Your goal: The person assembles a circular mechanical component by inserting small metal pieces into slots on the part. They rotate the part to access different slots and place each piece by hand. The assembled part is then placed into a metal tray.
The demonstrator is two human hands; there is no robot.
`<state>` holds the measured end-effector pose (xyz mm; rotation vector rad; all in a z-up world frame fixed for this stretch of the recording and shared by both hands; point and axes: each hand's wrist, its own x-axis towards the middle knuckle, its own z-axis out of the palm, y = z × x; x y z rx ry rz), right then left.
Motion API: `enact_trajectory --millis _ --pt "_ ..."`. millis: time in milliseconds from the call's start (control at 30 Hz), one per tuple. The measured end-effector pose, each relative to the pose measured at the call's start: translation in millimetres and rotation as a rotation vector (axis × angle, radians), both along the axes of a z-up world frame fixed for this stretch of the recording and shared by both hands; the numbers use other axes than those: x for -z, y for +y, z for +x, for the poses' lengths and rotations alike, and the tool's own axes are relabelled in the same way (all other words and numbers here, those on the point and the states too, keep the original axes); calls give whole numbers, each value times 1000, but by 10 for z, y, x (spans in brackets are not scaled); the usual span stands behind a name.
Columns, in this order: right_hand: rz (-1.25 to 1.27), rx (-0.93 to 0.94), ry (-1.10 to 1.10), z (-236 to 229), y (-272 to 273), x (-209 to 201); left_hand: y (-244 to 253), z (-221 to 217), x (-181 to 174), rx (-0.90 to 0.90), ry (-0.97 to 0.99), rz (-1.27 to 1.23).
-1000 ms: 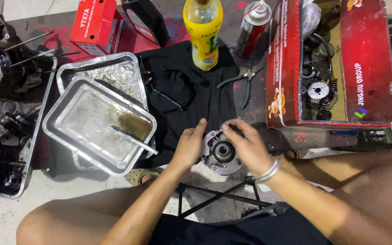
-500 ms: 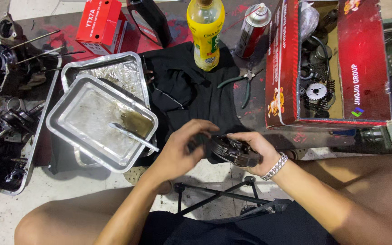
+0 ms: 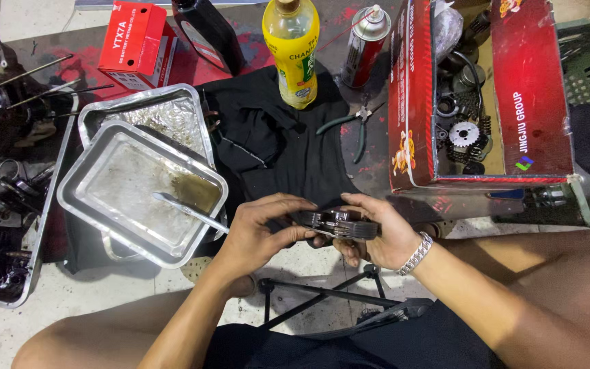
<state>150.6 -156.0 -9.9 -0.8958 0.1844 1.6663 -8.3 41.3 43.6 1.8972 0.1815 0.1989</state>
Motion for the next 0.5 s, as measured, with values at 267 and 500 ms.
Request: enact_trajectory --millis 267,500 --pt "5 -12 -36 8 -72 21 -46 -23 0 44 -100 27" --pt "99 165 -421 -57 21 -69 -20 -34 -61 68 187 -429"
